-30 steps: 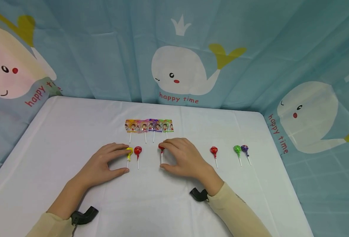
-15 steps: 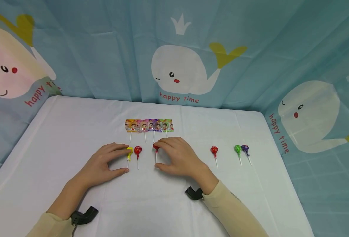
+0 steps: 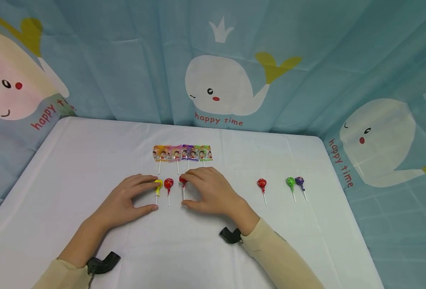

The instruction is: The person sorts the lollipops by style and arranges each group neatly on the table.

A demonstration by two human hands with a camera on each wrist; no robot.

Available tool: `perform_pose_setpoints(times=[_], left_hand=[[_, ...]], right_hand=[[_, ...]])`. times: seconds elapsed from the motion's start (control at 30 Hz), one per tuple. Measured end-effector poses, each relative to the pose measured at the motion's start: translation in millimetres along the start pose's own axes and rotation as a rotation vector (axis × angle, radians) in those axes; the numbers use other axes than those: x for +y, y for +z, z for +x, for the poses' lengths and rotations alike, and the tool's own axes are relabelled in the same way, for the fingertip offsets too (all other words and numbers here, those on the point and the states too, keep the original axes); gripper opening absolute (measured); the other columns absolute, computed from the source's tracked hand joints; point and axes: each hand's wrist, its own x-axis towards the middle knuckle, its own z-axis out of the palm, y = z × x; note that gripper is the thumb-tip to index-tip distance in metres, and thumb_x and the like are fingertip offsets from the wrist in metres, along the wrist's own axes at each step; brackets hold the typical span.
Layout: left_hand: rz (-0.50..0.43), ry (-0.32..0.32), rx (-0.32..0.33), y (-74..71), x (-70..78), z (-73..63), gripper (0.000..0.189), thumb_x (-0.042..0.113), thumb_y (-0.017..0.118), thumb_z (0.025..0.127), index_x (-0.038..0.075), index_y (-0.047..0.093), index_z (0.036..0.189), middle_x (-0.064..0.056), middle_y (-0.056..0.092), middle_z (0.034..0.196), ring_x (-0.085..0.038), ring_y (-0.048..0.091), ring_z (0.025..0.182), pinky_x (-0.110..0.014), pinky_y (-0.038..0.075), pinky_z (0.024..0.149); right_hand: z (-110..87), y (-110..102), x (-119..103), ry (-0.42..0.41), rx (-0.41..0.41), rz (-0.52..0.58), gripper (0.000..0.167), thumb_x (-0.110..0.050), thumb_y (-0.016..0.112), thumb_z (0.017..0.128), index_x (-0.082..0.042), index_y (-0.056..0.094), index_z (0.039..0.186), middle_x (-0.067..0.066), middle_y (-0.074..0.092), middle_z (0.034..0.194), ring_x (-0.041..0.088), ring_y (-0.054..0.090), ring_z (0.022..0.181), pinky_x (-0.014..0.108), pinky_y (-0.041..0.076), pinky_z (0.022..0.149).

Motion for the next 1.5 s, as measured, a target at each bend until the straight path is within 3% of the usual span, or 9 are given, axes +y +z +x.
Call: perform_pose_setpoints(times=[0.37, 0.63, 1.5], left_hand=[[0.0, 0.006, 0.009, -0.4, -0.8, -1.4, 0.07, 0.036, 0.101, 0.078, 0.029, 0.074, 0.142, 0.003, 0.065, 0.149, -0.029, 0.057, 0.14, -0.037, 0.036, 0.123], [-0.003, 0.033, 0.033, 1.0, -0.5, -1.1, 0.072, 0.033, 0.103, 0.076, 0.028, 0.074, 0.142, 0.003, 0.065, 0.15, -0.026, 0.058, 0.14, -0.021, 0.024, 0.125], [-0.011, 0.032, 0.035, 2.9, -2.6, -0.5, 0.073, 0.033, 0.102, 0.076, 0.028, 0.073, 0.143, 0.004, 0.064, 0.151, -0.027, 0.057, 0.141, -0.022, 0.023, 0.125]], right_hand=[[11.3, 8, -4, -0.003, -0.037, 0.001, 0.064, -0.052, 0.082, 0.093, -0.015, 0.069, 0.143, 0.0, 0.068, 0.14, 0.02, 0.061, 0.133, 0.039, 0.046, 0.116], [14.1, 14, -3, -0.002, -0.061, -0.027, 0.064, -0.053, 0.082, 0.093, -0.015, 0.068, 0.143, 0.0, 0.068, 0.138, 0.02, 0.062, 0.133, 0.039, 0.046, 0.116], [14.8, 23, -4, 0.013, -0.134, -0.053, 0.07, -0.06, 0.079, 0.094, -0.017, 0.066, 0.147, -0.002, 0.067, 0.14, 0.017, 0.06, 0.132, 0.038, 0.045, 0.116]])
